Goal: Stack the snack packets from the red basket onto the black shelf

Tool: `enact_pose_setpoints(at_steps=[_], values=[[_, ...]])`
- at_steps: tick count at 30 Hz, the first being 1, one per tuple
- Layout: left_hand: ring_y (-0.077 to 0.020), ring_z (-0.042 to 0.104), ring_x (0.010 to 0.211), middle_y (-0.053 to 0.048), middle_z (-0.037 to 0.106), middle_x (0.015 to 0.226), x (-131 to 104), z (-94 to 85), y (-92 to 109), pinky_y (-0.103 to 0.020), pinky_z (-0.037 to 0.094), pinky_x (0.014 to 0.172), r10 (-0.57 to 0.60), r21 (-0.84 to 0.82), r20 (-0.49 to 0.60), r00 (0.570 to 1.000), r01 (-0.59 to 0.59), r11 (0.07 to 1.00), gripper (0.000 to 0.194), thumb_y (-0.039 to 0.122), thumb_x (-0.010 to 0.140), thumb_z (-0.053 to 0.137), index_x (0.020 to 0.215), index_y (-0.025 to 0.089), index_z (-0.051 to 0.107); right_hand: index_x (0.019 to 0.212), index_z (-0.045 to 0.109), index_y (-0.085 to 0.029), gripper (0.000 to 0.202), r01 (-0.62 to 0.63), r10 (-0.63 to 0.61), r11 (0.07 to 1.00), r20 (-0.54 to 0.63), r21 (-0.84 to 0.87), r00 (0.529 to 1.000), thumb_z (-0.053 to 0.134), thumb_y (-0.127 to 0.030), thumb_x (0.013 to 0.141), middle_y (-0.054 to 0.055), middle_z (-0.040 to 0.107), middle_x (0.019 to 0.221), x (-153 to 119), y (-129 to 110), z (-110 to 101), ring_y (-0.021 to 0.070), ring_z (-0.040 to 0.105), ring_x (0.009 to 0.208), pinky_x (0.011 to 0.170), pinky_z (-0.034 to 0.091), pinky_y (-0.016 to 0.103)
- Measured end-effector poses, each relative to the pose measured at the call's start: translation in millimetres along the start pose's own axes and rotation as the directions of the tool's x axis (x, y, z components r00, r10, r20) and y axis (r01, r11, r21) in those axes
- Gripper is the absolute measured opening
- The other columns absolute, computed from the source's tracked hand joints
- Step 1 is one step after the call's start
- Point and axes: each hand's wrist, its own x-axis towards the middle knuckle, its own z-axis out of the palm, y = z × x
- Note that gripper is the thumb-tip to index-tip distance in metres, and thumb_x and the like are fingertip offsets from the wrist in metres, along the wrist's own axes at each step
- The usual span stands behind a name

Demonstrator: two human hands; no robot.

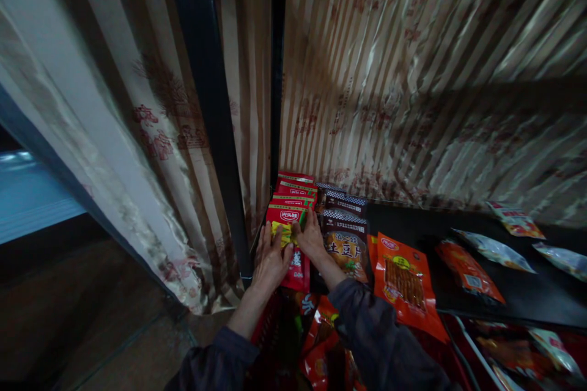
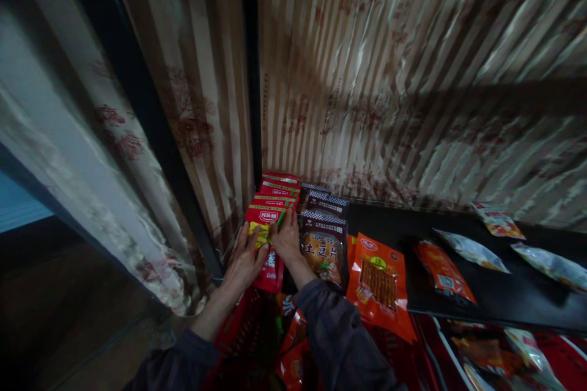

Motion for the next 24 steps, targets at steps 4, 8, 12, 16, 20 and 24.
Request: enact_pose_setpoints(at_steps=[4, 8, 12, 16, 20, 24], values=[[-0.0311, 0.028, 0.144, -0.015, 0.037, 0.153, -1.6, 0.3, -0.3, -0.049, 0.035, 0.112, 0.028, 0.028, -0.032, 0.999, -0.027, 0.999, 0.049, 0.032, 0.090, 0.050, 0.136, 0.015, 0.052, 0.146, 0.031, -0.008, 0.074, 0.020, -0.017, 0.999, -0.073, 0.034, 0.997, 0.049, -0.044, 0.085, 0.022, 0.025, 0.156, 3.2, 4.5, 3.4, 0.0325, 0.020, 0.147, 0.115, 0.024, 0.051], [-0.0308, 0.026, 0.145, -0.016, 0.034, 0.154, -2.8, 0.5, -1.1, -0.050, 0.035, 0.112, 0.080, 0.043, -0.046, 0.996, -0.078, 0.996, 0.049, 0.033, 0.092, 0.047, 0.137, 0.014, 0.050, 0.146, 0.031, -0.005, 0.077, 0.063, -0.063, 0.998, -0.086, 0.003, 0.994, 0.047, -0.050, 0.086, 0.023, 0.020, 0.158, 12.9, 6.3, 2.5, 0.0329, 0.016, 0.148, 0.117, 0.022, 0.051], [-0.0305, 0.027, 0.144, -0.015, 0.036, 0.153, -2.3, 0.1, -1.4, -0.051, 0.036, 0.111, 0.106, 0.068, -0.034, 0.994, -0.104, 0.992, 0.049, 0.033, 0.092, 0.046, 0.138, 0.016, 0.050, 0.144, 0.033, -0.001, 0.075, 0.100, -0.101, 0.994, -0.028, -0.045, 0.995, 0.044, -0.049, 0.088, 0.023, 0.028, 0.155, 21.0, 6.3, 3.2, 0.0300, 0.017, 0.148, 0.118, 0.022, 0.045], [-0.0302, 0.029, 0.143, -0.014, 0.038, 0.152, -1.1, -1.1, -0.3, -0.050, 0.036, 0.111, 0.109, 0.093, -0.017, 0.994, -0.107, 0.990, 0.047, 0.034, 0.092, 0.046, 0.136, 0.017, 0.052, 0.144, 0.031, 0.002, 0.074, 0.087, -0.087, 0.994, -0.007, -0.071, 0.996, 0.042, -0.045, 0.089, 0.024, 0.028, 0.155, 23.7, 8.4, 8.3, 0.0298, 0.018, 0.148, 0.117, 0.025, 0.044], [-0.0303, 0.029, 0.143, -0.015, 0.040, 0.151, -1.0, -1.7, 2.1, -0.049, 0.036, 0.111, 0.101, 0.116, -0.034, 0.994, -0.096, 0.989, 0.047, 0.033, 0.091, 0.047, 0.135, 0.016, 0.053, 0.146, 0.032, -0.003, 0.072, 0.122, -0.122, 0.991, -0.002, -0.047, 0.993, 0.043, -0.045, 0.088, 0.020, 0.033, 0.154, 25.1, 10.7, 9.6, 0.0290, 0.023, 0.146, 0.116, 0.027, 0.045], [-0.0305, 0.030, 0.143, -0.017, 0.040, 0.151, -1.8, -0.8, 3.2, -0.049, 0.036, 0.111, 0.104, 0.138, -0.048, 0.993, -0.097, 0.986, 0.048, 0.032, 0.091, 0.047, 0.135, 0.014, 0.053, 0.145, 0.031, -0.002, 0.074, 0.107, -0.108, 0.992, -0.003, -0.068, 0.994, 0.044, -0.048, 0.089, 0.023, 0.030, 0.154, 27.0, 7.6, 5.0, 0.0306, 0.021, 0.147, 0.117, 0.025, 0.046]])
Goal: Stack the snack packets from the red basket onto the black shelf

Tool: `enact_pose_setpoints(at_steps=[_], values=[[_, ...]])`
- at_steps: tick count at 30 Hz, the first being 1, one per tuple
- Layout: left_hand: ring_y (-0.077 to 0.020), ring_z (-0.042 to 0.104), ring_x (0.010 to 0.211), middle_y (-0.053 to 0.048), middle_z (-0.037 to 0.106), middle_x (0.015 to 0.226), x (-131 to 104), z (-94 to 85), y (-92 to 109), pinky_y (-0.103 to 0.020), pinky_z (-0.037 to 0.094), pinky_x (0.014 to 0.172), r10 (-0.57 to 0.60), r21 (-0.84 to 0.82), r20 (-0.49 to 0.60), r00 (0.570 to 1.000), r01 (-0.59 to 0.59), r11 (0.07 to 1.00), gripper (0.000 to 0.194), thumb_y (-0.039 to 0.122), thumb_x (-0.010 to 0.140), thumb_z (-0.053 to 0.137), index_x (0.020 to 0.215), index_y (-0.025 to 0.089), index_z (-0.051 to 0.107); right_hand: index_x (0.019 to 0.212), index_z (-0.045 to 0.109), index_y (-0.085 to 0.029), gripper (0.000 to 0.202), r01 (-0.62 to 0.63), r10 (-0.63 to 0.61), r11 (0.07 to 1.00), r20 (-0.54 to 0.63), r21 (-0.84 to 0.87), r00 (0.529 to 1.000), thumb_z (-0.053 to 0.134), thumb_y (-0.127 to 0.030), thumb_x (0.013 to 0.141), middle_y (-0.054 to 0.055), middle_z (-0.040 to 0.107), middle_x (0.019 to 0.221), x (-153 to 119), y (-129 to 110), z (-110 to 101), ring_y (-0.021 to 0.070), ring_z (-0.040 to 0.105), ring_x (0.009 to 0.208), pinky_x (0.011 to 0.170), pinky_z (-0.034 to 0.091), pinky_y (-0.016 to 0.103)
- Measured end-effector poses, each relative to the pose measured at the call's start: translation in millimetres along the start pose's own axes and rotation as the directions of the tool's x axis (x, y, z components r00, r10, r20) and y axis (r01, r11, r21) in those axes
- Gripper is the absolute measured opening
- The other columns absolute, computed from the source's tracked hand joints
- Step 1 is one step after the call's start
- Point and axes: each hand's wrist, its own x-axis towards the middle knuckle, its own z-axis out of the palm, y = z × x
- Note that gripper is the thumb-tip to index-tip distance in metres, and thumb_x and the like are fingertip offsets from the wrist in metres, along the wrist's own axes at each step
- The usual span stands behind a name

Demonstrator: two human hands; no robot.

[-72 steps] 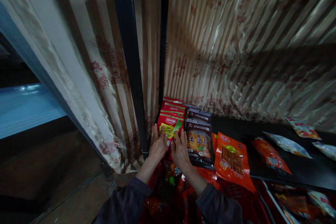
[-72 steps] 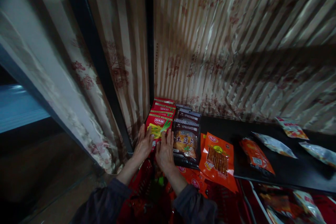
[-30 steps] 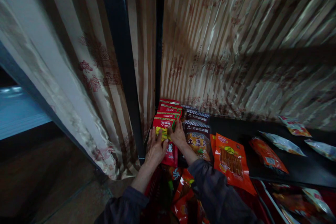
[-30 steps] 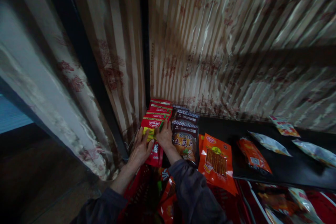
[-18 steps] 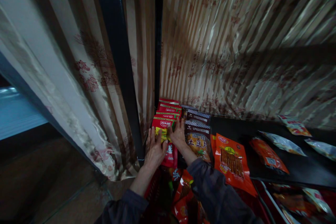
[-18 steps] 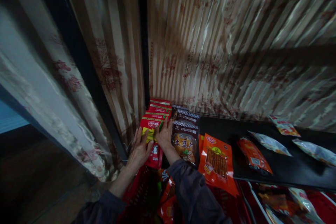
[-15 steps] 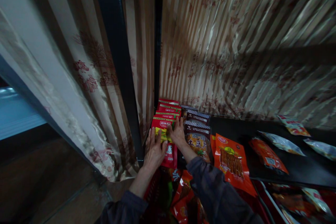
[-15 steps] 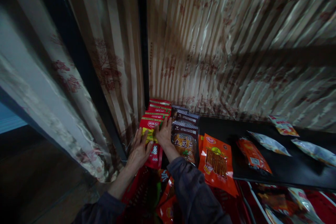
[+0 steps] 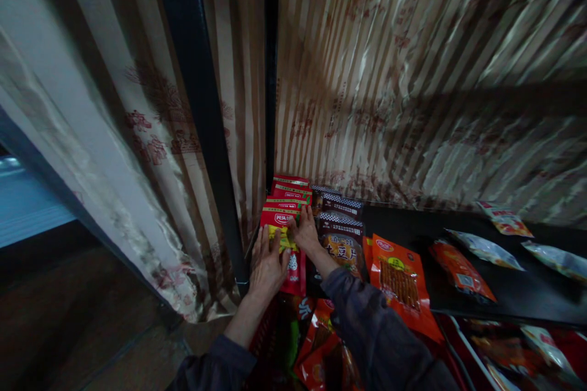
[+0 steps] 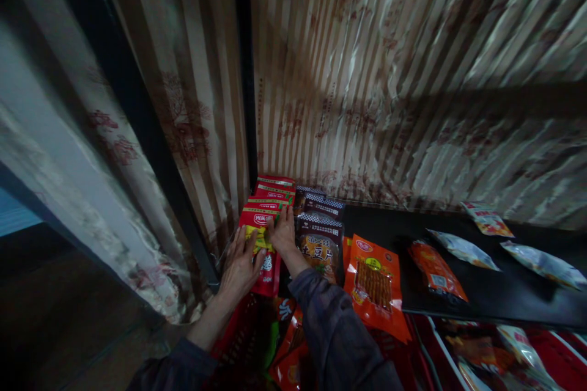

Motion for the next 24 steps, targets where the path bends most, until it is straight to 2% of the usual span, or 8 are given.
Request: enact_pose_setpoints(at_steps=[3, 7, 12, 20, 22, 24], values=[[-0.0312, 0.030, 0.143, -0.018, 0.040, 0.150, -0.7, 0.9, -0.7, -0.050, 0.037, 0.110, -0.004, 0.013, 0.001, 1.000, 0.004, 1.000, 0.049, 0.033, 0.092, 0.046, 0.136, 0.012, 0.052, 0.146, 0.030, -0.002, 0.077, -0.054, 0.054, 0.999, 0.017, 0.000, 0.998, 0.046, -0.050, 0.088, 0.023, 0.029, 0.155, 3.9, -3.5, -3.2, 0.0320, 0.018, 0.147, 0.116, 0.025, 0.048], [-0.0314, 0.032, 0.142, -0.018, 0.040, 0.150, -1.2, 1.9, -2.0, -0.050, 0.038, 0.110, -0.006, 0.011, 0.004, 1.000, 0.006, 1.000, 0.050, 0.035, 0.092, 0.046, 0.137, 0.013, 0.052, 0.146, 0.031, -0.005, 0.075, -0.088, 0.087, 0.995, 0.019, 0.043, 0.996, 0.048, -0.047, 0.087, 0.022, 0.033, 0.153, 10.9, -5.7, -3.4, 0.0309, 0.021, 0.146, 0.115, 0.027, 0.046], [-0.0322, 0.032, 0.142, -0.018, 0.039, 0.151, -1.0, 3.9, -2.8, -0.051, 0.038, 0.109, -0.018, -0.009, 0.003, 1.000, 0.018, 1.000, 0.050, 0.034, 0.092, 0.046, 0.136, 0.013, 0.052, 0.143, 0.034, 0.001, 0.074, -0.108, 0.106, 0.993, 0.033, 0.045, 0.994, 0.050, -0.043, 0.086, 0.024, 0.034, 0.152, 13.7, -5.3, -0.3, 0.0296, 0.025, 0.145, 0.116, 0.028, 0.040], [-0.0331, 0.027, 0.144, -0.018, 0.034, 0.154, -0.6, 3.1, -2.7, -0.052, 0.036, 0.111, -0.041, -0.057, -0.004, 0.999, 0.040, 0.998, 0.053, 0.035, 0.091, 0.049, 0.139, 0.014, 0.048, 0.144, 0.035, -0.007, 0.074, -0.124, 0.129, 0.981, -0.029, 0.148, 0.991, 0.052, -0.046, 0.084, 0.021, 0.039, 0.149, 21.8, 5.9, 2.5, 0.0320, 0.025, 0.145, 0.114, 0.029, 0.047], [-0.0331, 0.026, 0.144, -0.017, 0.033, 0.154, 0.0, 3.4, -3.3, -0.053, 0.035, 0.111, -0.039, -0.065, -0.013, 0.999, 0.038, 0.997, 0.054, 0.036, 0.091, 0.049, 0.140, 0.015, 0.047, 0.145, 0.034, -0.008, 0.075, -0.131, 0.140, 0.979, -0.045, 0.156, 0.989, 0.053, -0.046, 0.083, 0.022, 0.040, 0.149, 27.9, 9.2, 5.1, 0.0324, 0.027, 0.144, 0.112, 0.031, 0.047], [-0.0324, 0.025, 0.145, -0.016, 0.034, 0.154, 1.1, 4.1, -5.0, -0.052, 0.035, 0.112, -0.026, -0.070, -0.015, 1.000, 0.025, 0.997, 0.053, 0.037, 0.091, 0.049, 0.140, 0.017, 0.048, 0.144, 0.035, -0.008, 0.072, -0.079, 0.090, 0.988, -0.081, 0.129, 0.993, 0.051, -0.045, 0.084, 0.022, 0.044, 0.145, 33.5, 12.1, 8.6, 0.0320, 0.034, 0.141, 0.110, 0.034, 0.046]])
